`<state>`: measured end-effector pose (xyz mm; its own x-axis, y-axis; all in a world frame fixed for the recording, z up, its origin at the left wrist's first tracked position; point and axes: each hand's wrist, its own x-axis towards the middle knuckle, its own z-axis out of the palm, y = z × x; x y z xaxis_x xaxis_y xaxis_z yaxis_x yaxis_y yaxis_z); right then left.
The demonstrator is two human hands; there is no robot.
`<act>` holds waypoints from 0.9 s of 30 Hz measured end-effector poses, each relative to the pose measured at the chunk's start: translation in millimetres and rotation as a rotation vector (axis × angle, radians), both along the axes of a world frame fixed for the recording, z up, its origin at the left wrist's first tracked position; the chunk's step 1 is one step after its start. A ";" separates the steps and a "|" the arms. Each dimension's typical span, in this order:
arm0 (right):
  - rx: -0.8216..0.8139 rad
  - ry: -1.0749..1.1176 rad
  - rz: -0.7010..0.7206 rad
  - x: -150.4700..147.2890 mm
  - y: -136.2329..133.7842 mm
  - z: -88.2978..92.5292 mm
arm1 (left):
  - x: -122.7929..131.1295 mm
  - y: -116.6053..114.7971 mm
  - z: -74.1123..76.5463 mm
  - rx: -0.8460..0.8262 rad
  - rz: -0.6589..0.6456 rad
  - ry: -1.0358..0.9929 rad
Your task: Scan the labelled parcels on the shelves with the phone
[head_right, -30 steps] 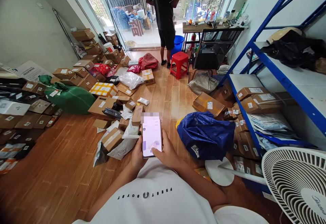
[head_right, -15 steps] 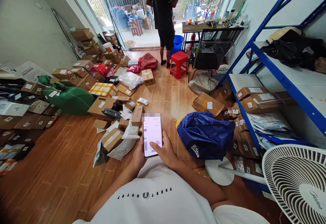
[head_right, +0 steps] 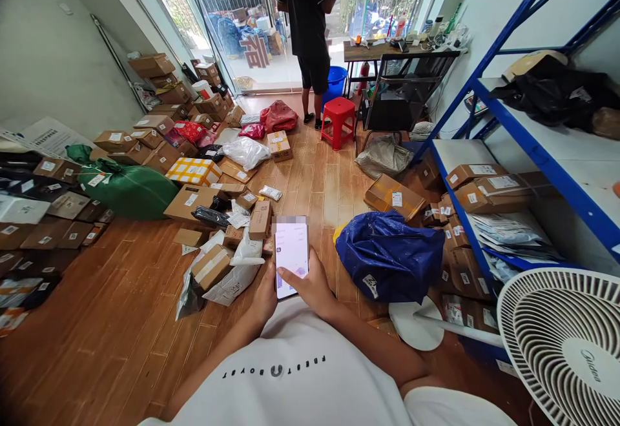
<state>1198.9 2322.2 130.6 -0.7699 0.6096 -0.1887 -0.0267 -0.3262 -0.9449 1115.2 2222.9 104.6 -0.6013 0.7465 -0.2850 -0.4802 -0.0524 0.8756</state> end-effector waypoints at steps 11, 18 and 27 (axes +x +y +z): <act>-0.086 0.105 0.080 8.2 9.2 -25.5 | -3.0 0.8 -2.1 0.035 0.021 -0.268; -0.112 0.147 0.114 7.7 10.4 -23.3 | -3.5 2.0 -4.9 0.015 0.038 -0.301; 0.156 0.191 0.239 19.2 15.2 -16.0 | -2.0 4.8 4.5 0.071 0.047 -0.352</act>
